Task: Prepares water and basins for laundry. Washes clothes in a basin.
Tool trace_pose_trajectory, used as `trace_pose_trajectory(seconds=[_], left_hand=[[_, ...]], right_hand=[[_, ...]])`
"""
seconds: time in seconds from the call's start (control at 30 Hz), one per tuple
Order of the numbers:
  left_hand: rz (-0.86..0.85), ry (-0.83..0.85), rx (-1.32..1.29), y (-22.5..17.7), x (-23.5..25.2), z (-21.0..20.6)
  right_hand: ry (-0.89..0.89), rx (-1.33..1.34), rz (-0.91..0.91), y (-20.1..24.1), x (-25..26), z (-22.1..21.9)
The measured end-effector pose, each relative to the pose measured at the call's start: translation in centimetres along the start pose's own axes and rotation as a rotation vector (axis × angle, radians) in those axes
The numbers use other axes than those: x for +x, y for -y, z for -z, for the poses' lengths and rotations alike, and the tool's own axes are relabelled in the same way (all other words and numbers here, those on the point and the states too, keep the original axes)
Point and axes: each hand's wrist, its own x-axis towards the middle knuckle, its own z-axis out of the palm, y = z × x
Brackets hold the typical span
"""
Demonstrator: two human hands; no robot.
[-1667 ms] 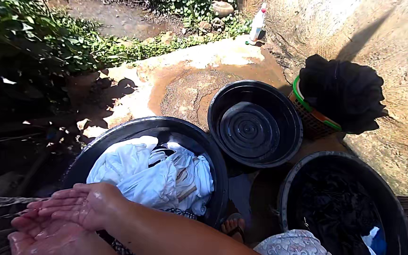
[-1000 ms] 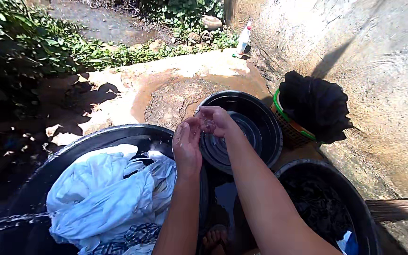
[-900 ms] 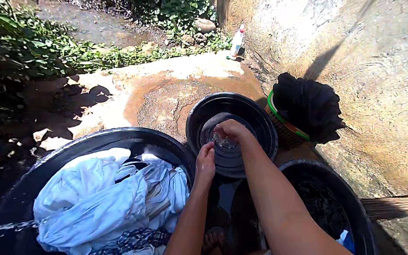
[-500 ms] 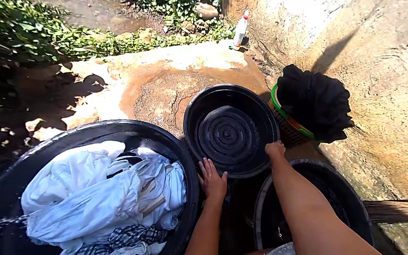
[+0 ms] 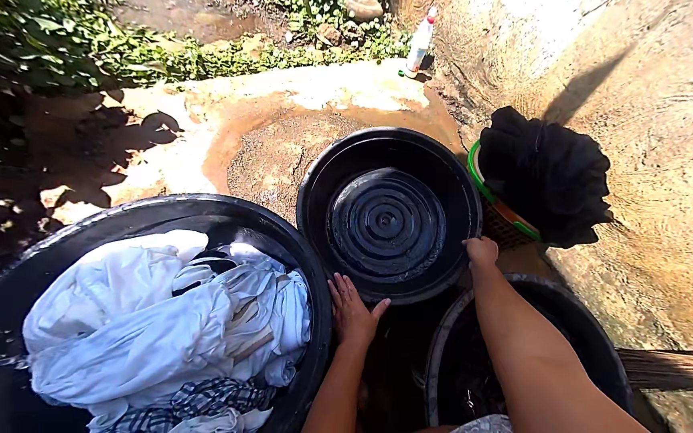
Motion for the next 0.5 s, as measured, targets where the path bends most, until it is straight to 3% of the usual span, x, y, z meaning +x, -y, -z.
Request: trace_pose_trajectory(seconds=[0.1,0.23,0.4,0.5], left_hand=[[0.049,0.008,-0.032,-0.5,-0.2,0.3],[-0.022,-0.061,-0.081,-0.6,-0.5,0.2],[-0.124,-0.082,-0.117,-1.0,-0.6,-0.3],[-0.133,-0.007,-0.213,-1.7,-0.8,0.3]], right_hand=[[-0.029,-0.029,0.282,2.9,0.3,0.5],[-0.032,0.019,0.671,9.3,-1.3,1.5],[0.036,0.145,1.07,17.8,-7.0,2.9],[-0.01,0.082,1.338,21.1,-11.6,3.9]])
